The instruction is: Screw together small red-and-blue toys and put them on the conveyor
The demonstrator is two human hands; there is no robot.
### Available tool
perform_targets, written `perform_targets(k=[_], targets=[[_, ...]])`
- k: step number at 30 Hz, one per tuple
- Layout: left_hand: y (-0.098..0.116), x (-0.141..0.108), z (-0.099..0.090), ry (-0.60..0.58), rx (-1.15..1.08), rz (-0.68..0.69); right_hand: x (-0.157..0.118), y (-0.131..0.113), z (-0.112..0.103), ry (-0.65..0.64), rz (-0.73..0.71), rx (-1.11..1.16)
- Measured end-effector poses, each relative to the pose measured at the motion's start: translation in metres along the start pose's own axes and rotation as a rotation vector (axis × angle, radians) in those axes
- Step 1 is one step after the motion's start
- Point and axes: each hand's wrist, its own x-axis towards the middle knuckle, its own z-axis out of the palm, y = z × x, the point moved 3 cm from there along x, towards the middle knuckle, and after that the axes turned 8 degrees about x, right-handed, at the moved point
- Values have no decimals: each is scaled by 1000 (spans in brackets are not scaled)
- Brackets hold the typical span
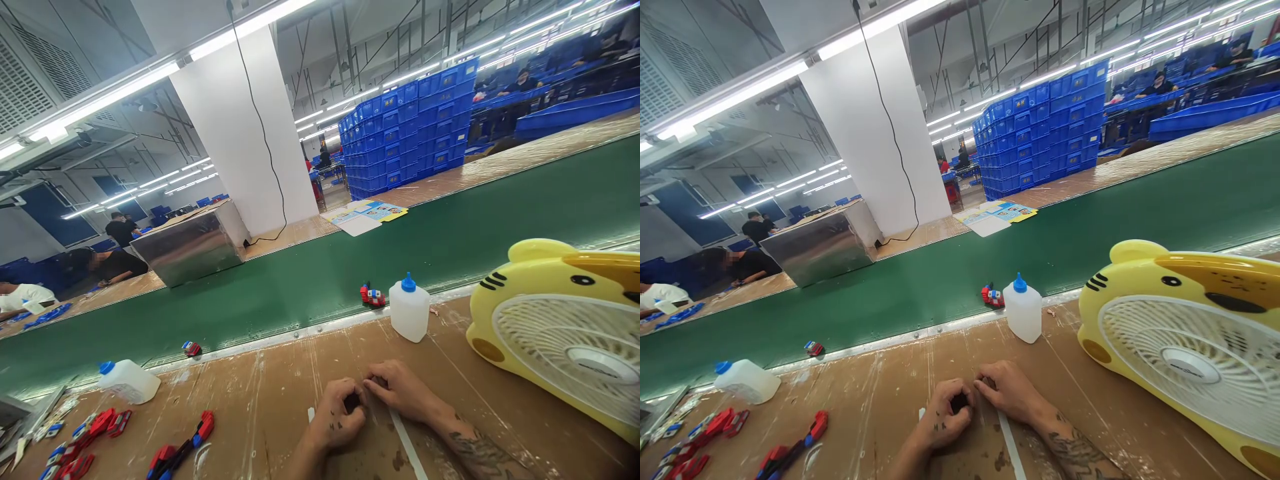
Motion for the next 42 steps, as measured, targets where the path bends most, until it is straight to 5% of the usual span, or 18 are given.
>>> perform_targets(k=[42], targets=[[-4, 0, 1, -38, -77, -17, -1, -3, -2, 12, -12, -17]])
